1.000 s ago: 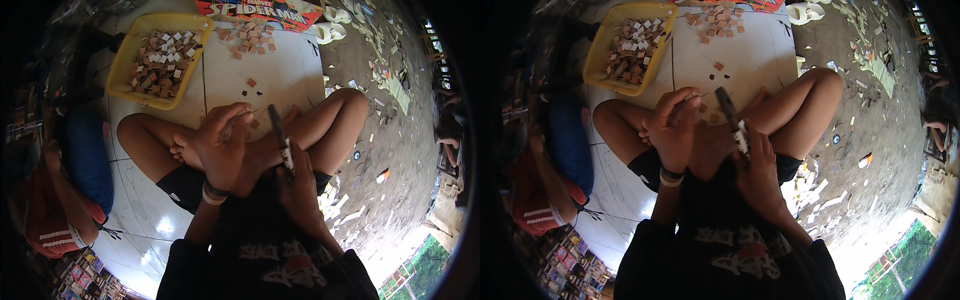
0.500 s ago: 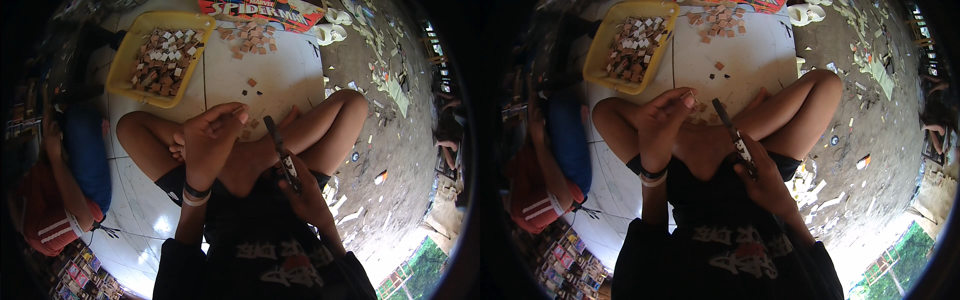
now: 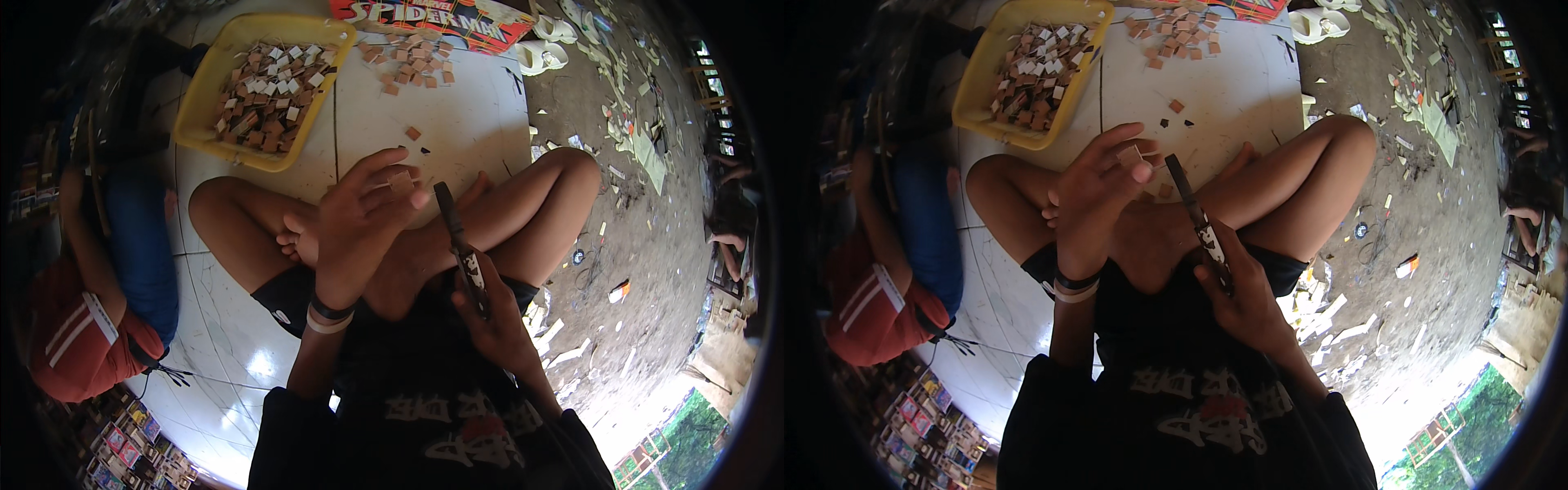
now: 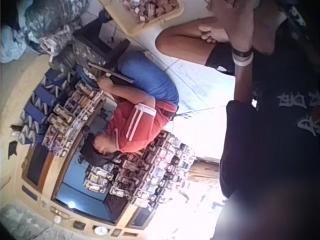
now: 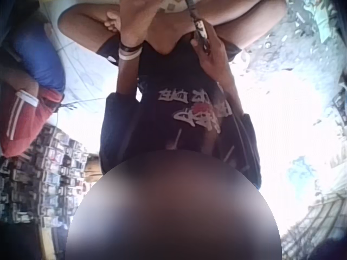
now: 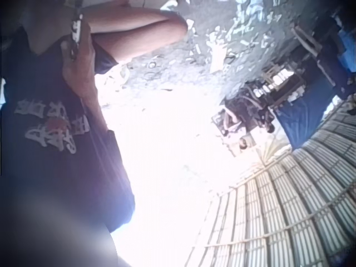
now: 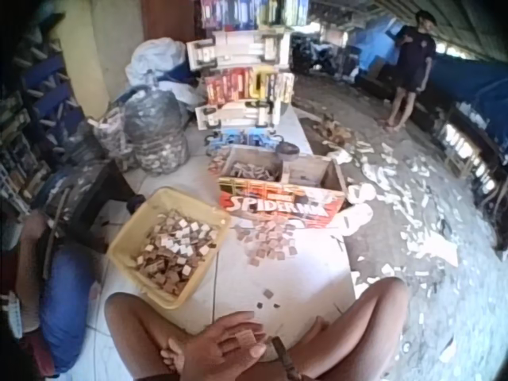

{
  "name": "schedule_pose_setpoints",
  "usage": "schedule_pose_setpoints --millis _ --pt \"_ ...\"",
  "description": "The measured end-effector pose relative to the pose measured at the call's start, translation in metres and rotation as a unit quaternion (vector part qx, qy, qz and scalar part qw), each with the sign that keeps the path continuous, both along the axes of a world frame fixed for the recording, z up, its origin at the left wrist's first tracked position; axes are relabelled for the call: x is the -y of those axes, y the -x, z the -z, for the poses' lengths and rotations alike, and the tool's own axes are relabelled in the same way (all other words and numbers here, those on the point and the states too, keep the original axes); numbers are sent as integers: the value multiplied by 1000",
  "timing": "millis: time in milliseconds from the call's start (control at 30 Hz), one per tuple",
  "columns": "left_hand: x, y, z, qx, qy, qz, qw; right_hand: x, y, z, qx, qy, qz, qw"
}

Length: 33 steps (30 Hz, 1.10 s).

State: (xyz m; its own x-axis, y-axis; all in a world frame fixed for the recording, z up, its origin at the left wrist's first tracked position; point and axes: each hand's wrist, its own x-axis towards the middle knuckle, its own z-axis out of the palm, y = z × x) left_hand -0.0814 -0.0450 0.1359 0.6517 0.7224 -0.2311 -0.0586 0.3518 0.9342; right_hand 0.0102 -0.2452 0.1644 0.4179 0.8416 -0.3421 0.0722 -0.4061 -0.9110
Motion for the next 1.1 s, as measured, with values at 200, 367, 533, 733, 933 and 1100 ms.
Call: schedule_pose_setpoints --millis 200,367,533,733,933,1100 --pt "4 -6 3 46 191 38 980 10 -9 -2 -242 -1 -40 970" --pt "8 0 0 69 215 49 973 16 -1 3 -567 -110 11 816" --pt "7 5 1 50 210 19 976 17 -2 2 -505 -69 -10 860" --pt "4 8 6 38 118 -17 992 14 -4 0 -350 65 59 933" --pt "4 9 4 -7 80 22 997 11 -13 -17 -383 113 68 914" --pt "6 5 8 8 65 56 996 7 -17 -37 -444 87 43 891"
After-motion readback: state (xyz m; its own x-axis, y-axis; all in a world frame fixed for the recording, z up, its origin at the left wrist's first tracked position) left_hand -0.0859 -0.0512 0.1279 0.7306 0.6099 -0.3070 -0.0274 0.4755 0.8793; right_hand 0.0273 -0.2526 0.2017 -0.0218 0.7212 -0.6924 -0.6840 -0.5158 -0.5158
